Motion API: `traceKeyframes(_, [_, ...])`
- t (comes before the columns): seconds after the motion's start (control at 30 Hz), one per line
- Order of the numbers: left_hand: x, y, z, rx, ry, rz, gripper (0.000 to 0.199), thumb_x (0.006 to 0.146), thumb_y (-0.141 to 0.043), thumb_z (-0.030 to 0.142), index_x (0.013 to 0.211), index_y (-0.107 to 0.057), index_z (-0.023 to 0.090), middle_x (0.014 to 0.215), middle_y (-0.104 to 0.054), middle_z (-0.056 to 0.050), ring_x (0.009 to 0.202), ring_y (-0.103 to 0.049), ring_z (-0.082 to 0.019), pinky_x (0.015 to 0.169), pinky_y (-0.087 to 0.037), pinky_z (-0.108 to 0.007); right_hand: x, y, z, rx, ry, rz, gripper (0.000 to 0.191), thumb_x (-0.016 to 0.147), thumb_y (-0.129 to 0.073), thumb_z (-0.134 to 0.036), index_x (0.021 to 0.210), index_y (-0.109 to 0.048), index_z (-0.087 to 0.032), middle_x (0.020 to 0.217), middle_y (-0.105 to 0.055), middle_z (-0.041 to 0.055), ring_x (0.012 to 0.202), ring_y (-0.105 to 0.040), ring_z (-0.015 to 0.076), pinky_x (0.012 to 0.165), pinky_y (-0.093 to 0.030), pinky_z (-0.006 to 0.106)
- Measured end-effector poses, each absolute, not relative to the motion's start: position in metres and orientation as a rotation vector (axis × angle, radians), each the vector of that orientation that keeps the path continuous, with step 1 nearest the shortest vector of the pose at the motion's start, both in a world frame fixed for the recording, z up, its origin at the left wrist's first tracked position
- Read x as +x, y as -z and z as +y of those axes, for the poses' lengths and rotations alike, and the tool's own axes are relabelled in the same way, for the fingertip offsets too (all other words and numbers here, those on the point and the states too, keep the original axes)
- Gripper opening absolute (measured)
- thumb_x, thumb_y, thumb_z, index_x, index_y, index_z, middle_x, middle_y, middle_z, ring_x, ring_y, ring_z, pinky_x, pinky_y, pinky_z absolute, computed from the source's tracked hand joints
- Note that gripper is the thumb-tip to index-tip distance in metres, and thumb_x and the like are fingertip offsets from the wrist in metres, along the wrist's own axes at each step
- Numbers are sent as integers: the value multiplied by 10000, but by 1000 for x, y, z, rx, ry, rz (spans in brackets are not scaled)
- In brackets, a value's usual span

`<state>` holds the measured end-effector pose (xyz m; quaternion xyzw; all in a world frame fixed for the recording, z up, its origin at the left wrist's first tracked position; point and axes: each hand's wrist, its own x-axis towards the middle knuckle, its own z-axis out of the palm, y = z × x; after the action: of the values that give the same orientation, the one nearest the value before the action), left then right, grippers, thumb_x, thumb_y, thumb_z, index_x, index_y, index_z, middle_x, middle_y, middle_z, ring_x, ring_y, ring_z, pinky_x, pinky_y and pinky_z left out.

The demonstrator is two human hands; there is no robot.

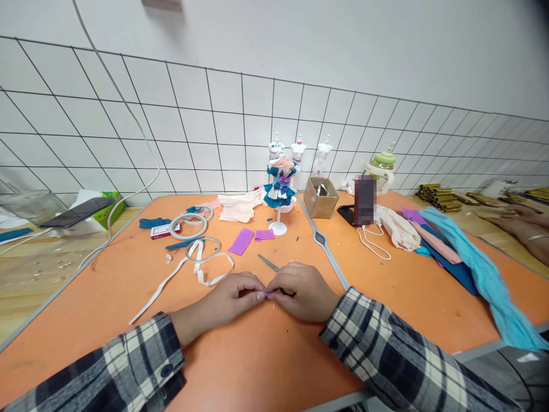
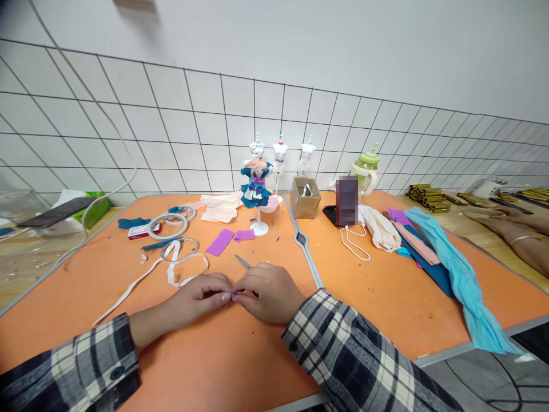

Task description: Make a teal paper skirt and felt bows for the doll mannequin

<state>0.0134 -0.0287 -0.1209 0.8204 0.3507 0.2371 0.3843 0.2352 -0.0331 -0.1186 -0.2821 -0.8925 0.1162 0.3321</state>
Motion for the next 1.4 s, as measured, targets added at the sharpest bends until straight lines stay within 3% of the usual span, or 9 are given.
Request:
traceKeyframes(0.13, [14,123,-29,2022,-644,897,343,920,-526,439,881,-739,173,851,-742,-58,782,-656,-180,724,-499,-267,234,121,-32,-797,-352,-2289,59,856,-633,-241,845,-680,-207,733,-669,7,675,-578,134,654,-397,251])
traceKeyframes(0.3, [15,128,-24,1811,-879,1098,430,854,-620,440,1200,-652,186,1155,-708,-105,1026,-649,-243,889,-508,-356,234,123,-28,-1030,-383,-2123,80,836,-593,-178,811,-667,-198,728,-645,2,655,-569,122,631,-407,237])
traceKeyframes(0.4, [16,129,-21,1749,-891,1146,355,807,-654,420,1048,-688,162,1024,-738,-94,933,-671,-239,840,-531,-361,235,122,-28,-1041,-338,-2085,128,865,-579,-214,946,-677,-200,851,-681,30,773,-611,149,706,-446,259])
traceKeyframes(0.53, [19,129,-24,1959,-766,1107,208,839,-606,338,900,-717,173,857,-744,-52,791,-659,-192,738,-519,-296,233,122,-30,-932,-269,-2184,342,890,-600,-301,1222,-618,-223,1081,-693,70,979,-617,195,859,-453,317])
traceKeyframes(0.73, [20,129,-29,2209,-741,1058,205,866,-548,227,919,-745,210,860,-746,-37,801,-662,-176,731,-493,-263,231,127,-31,-983,-280,-2297,132,885,-612,-267,966,-710,-229,832,-723,18,780,-621,162,733,-421,285])
traceKeyframes(1.07, [19,128,-28,2220,-736,1082,205,851,-554,195,913,-749,210,870,-750,-44,824,-672,-185,758,-503,-285,228,124,-34,-1027,-244,-2301,94,855,-627,-282,847,-688,-211,768,-688,18,745,-586,158,677,-373,274])
traceKeyframes(1.17, [20,128,-29,2079,-846,1126,275,840,-601,241,1089,-712,209,925,-735,-57,846,-675,-194,770,-527,-307,227,125,-32,-1077,-388,-2192,69,831,-633,-235,796,-682,-202,715,-658,3,682,-557,134,646,-374,260])
traceKeyframes(1.27, [19,125,-27,1815,-1024,1159,539,802,-667,300,1325,-566,214,1045,-702,-79,915,-684,-215,762,-564,-327,225,127,-28,-1139,-778,-1906,124,828,-633,-293,800,-682,-182,633,-589,-15,574,-495,106,564,-378,236])
traceKeyframes(1.4, [19,120,-25,1801,-1088,1061,321,794,-689,337,1090,-721,216,1112,-704,-101,1058,-652,-255,914,-540,-376,215,130,-24,-1080,-1396,-1471,315,792,-642,-468,870,-647,-163,639,-565,-30,467,-450,83,426,-369,210])
